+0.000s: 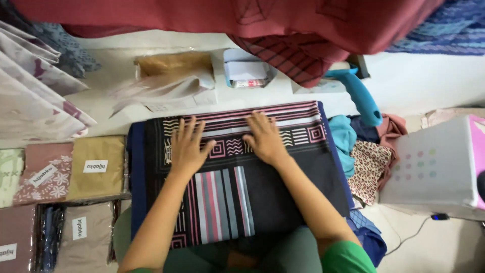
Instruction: The person uses a lint roller to clean a patterned piece of fabric laid on a blue mat. They then fold the fabric neatly and place it into a clear plastic bag.
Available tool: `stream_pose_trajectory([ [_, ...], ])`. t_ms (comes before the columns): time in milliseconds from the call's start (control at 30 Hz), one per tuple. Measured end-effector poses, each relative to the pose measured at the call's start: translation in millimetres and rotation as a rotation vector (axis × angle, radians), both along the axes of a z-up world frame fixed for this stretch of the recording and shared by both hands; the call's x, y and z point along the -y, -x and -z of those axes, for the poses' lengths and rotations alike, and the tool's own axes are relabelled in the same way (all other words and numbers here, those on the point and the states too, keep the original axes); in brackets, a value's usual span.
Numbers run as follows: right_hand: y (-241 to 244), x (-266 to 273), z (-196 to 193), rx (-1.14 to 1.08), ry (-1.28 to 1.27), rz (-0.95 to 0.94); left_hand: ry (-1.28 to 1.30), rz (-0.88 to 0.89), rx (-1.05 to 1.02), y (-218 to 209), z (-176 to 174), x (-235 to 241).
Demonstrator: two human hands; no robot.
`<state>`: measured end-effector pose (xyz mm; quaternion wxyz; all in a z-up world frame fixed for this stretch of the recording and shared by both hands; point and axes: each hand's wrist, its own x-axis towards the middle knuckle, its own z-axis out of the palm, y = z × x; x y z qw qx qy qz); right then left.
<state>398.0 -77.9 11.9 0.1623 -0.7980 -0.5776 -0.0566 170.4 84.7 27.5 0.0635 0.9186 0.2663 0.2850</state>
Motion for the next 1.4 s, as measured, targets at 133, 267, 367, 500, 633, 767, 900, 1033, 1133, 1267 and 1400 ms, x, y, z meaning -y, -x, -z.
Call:
stream_pose_trajectory([
  [133, -26.5, 31.8, -1.3, 0.124, 0.027, 0.046, 0.021, 0.013, -0.043, 25.3, 2.8, -4.9],
  [267, -95.6, 98.3, -4.7, 0.101, -0.008, 0.278, -0.050, -0.074, -0.114, 66.7, 19.9, -38.2],
  [367, -121.7, 134.0, 3.3, 0.057, 0.255, 0.499, 0.010, -0.048, -0.121, 74.2, 21.5, -40.2],
  [500, -73.1, 149.7, 0.9, 0.313, -0.088, 0.294, -0.155, -0.065, 0.093, 81.3, 2.1, -9.4],
  [633, 54.2, 161.6, -12.3, 0.278, 0.042, 0.030, -0.097, -0.068, 0.129, 106.2, 7.7, 65.6],
  [767, 38.2, 210.3, 5.0, 0.136, 0.115, 0.238, 0.120, -0.169, -0.139, 137.6, 34.0, 84.3],
  [900, -0.3, 264.5, -9.8, -0.094, 0.319, 0.688, 0.072, -0.180, -0.148, 141.7, 37.4, 84.8],
  [1033, -62.2, 295.7, 13.9, -0.188, 0.342, 0.767, 0.127, -0.168, -0.135, 143.4, 29.8, 87.8],
  [1133, -79.8, 285.1, -52.3, 0.062, -0.274, 0.430, 0.181, -0.182, -0.183, 142.6, 33.5, 86.8],
  [1267, -35.5, 220.2, -218.1, 0.159, -0.608, 0.258, 0.254, -0.161, -0.225, 142.6, 28.4, 82.3],
  [1400, -19.7, 141.7, -297.8, 0.112, -0.251, 0.408, -0.072, -0.140, 0.039, 143.3, 51.5, 79.3],
])
